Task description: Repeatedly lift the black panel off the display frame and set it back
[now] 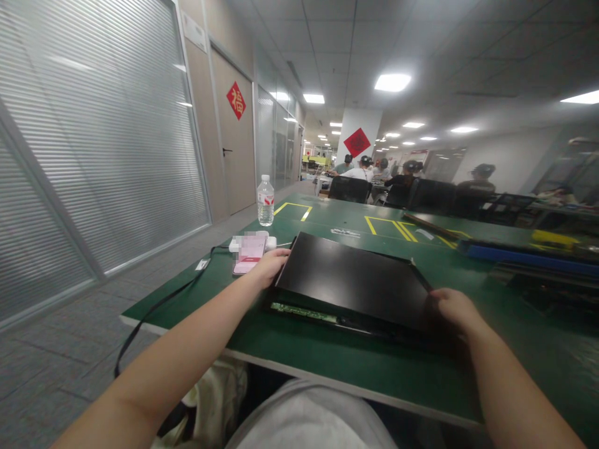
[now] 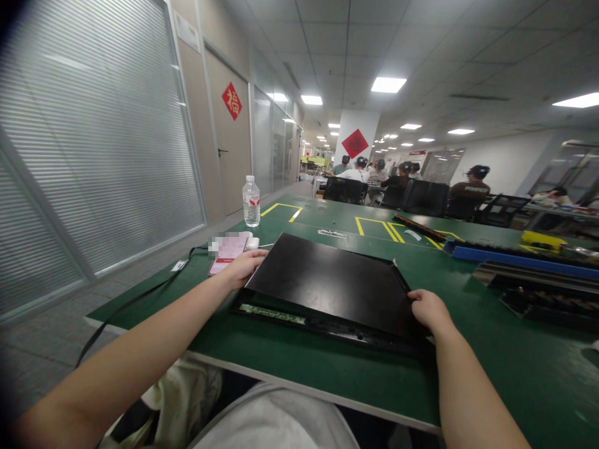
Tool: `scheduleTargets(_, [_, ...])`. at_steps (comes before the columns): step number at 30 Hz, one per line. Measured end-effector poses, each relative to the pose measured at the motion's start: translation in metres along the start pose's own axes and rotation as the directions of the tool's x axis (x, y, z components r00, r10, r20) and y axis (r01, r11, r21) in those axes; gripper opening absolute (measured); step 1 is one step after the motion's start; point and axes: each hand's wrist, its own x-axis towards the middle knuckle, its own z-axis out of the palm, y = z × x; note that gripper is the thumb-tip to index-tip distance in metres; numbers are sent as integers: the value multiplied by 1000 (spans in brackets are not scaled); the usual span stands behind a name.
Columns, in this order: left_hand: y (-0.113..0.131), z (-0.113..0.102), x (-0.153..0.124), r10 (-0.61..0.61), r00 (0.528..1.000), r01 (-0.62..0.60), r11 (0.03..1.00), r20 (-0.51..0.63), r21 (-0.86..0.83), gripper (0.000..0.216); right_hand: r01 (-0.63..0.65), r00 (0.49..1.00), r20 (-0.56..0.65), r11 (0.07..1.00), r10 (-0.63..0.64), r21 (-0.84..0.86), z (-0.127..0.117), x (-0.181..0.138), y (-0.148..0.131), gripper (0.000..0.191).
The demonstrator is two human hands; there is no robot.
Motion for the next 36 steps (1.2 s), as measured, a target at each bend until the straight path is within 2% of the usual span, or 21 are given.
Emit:
scheduleTargets(3, [2, 1, -1, -7, 1000, 7, 1000, -6, 22, 27, 0, 1000, -8, 1000, 0, 20, 0, 1, 1, 28])
scheduleTargets(8, [2, 2, -1, 37, 999, -38, 999, -9, -24, 4, -17, 1000, 14, 1000, 16, 25, 0, 4, 2, 26])
scheduleTargets(15, [0, -3, -3, 15, 999, -17, 998, 31, 56, 33, -32, 999, 20, 997, 30, 67, 1, 1, 1, 24])
scheduleTargets(29, [1, -6, -2, 57, 998, -55, 982, -8, 179, 42, -13, 1000, -27, 996, 16, 90, 5, -2, -2, 30])
scheduleTargets(36, [3, -6, -4, 108, 992, -117, 981, 65, 154, 51, 17, 998, -63, 997, -12, 78, 6, 0, -1, 28])
